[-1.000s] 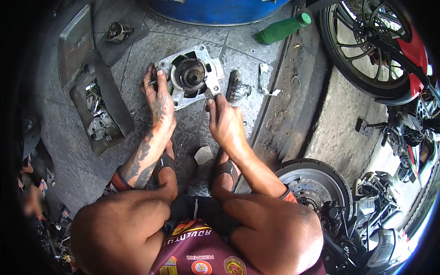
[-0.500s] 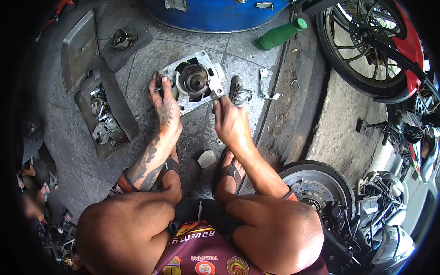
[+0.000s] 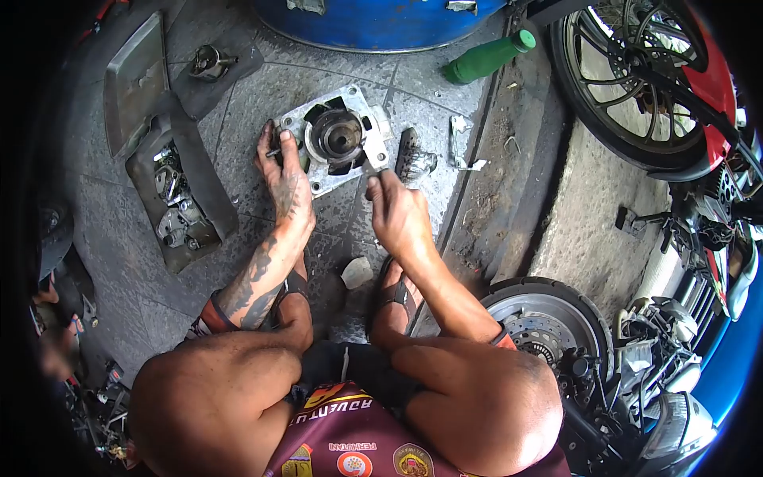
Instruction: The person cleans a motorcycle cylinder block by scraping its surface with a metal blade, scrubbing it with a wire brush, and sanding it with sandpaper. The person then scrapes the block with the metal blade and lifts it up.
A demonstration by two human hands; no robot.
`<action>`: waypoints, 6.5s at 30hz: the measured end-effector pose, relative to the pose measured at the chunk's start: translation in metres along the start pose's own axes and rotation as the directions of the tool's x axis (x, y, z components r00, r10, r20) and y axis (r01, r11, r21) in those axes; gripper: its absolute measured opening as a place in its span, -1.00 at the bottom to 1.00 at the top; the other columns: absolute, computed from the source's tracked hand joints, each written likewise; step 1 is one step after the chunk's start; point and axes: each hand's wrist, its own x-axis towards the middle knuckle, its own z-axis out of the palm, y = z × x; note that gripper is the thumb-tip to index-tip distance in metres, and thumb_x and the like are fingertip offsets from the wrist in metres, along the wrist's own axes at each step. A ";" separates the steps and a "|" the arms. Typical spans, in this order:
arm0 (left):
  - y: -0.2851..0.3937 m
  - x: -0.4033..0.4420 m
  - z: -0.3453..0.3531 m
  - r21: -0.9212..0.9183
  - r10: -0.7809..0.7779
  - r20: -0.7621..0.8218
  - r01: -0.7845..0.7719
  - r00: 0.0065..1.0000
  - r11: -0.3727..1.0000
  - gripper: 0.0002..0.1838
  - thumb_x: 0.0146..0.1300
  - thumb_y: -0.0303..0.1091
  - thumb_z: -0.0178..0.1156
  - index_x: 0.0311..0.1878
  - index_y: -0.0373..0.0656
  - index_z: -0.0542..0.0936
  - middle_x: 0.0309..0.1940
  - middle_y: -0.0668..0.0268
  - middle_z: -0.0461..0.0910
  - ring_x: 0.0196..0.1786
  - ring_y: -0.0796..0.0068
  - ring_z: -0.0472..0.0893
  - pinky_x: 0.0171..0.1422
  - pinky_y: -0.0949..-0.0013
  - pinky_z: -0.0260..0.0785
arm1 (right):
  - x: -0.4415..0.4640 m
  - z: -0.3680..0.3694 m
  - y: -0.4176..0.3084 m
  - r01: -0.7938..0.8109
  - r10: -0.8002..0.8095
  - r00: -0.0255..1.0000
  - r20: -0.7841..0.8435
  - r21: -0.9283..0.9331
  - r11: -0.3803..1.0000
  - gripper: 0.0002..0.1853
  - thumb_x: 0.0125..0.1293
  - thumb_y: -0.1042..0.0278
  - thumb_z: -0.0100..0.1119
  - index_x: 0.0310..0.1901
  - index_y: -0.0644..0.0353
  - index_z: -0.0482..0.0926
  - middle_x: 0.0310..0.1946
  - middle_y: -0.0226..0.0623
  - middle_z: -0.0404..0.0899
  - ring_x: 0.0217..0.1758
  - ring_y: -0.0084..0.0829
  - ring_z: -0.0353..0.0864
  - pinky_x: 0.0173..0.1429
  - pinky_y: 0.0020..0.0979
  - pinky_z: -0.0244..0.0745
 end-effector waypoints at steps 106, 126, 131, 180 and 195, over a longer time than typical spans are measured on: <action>0.061 0.002 -0.091 0.118 -0.500 0.449 0.506 0.740 0.855 0.08 0.18 0.00 0.43 0.56 -0.29 0.02 0.35 0.02 0.37 0.36 0.22 0.39 0.42 0.17 0.26 | 0.030 -0.009 0.036 -0.006 0.031 0.999 -0.039 0.523 0.852 -0.66 0.57 0.18 -0.03 -0.21 0.34 0.51 -0.40 -0.34 0.56 -0.27 -0.56 0.42 -0.15 -0.42 0.35; 0.051 0.039 -0.075 0.284 -0.407 0.716 0.296 0.567 0.912 0.24 0.15 0.29 0.34 0.58 -0.33 -0.11 0.54 -0.15 0.05 0.60 -0.01 0.05 0.61 0.04 -0.04 | 0.031 0.033 0.084 -0.135 0.168 0.986 0.010 0.641 0.755 -0.65 0.58 0.08 -0.03 -0.15 0.25 0.51 -0.42 -0.55 0.42 -0.38 -0.68 0.29 -0.30 -0.55 0.21; 0.073 0.104 -0.092 0.628 -0.136 0.437 -0.194 0.889 0.753 0.06 0.19 0.45 0.17 0.43 -0.35 0.28 0.37 -0.22 0.32 0.45 -0.06 0.32 0.55 -0.02 0.13 | 0.038 0.012 0.073 -0.037 0.084 0.994 -0.076 0.482 0.876 -0.60 0.59 0.14 -0.05 0.11 0.34 0.58 -0.19 -0.35 0.62 -0.17 -0.52 0.50 0.00 -0.43 0.43; 0.068 0.396 -0.217 0.971 -0.064 -0.005 0.020 0.998 0.236 -0.07 0.10 0.23 0.28 0.41 -0.23 0.37 0.31 -0.09 0.47 0.37 -0.04 0.46 0.42 0.03 0.30 | 0.049 0.009 0.045 -0.272 0.317 0.948 0.029 0.593 0.758 -0.56 0.62 0.15 -0.13 0.17 0.37 0.56 0.06 -0.22 0.63 0.14 -0.46 0.52 0.30 -0.40 0.35; 0.048 0.277 -0.073 0.653 0.123 0.757 -0.750 0.641 -0.107 0.36 -0.15 0.02 0.58 0.64 0.14 -0.14 0.41 -0.19 0.18 0.42 -0.17 0.24 0.44 -0.16 0.12 | 0.049 -0.058 0.005 -0.165 0.161 0.968 0.192 0.004 0.986 -0.52 0.26 0.09 0.38 0.02 0.31 0.53 -0.49 -0.11 0.62 -0.51 -0.31 0.53 -0.31 -0.29 0.44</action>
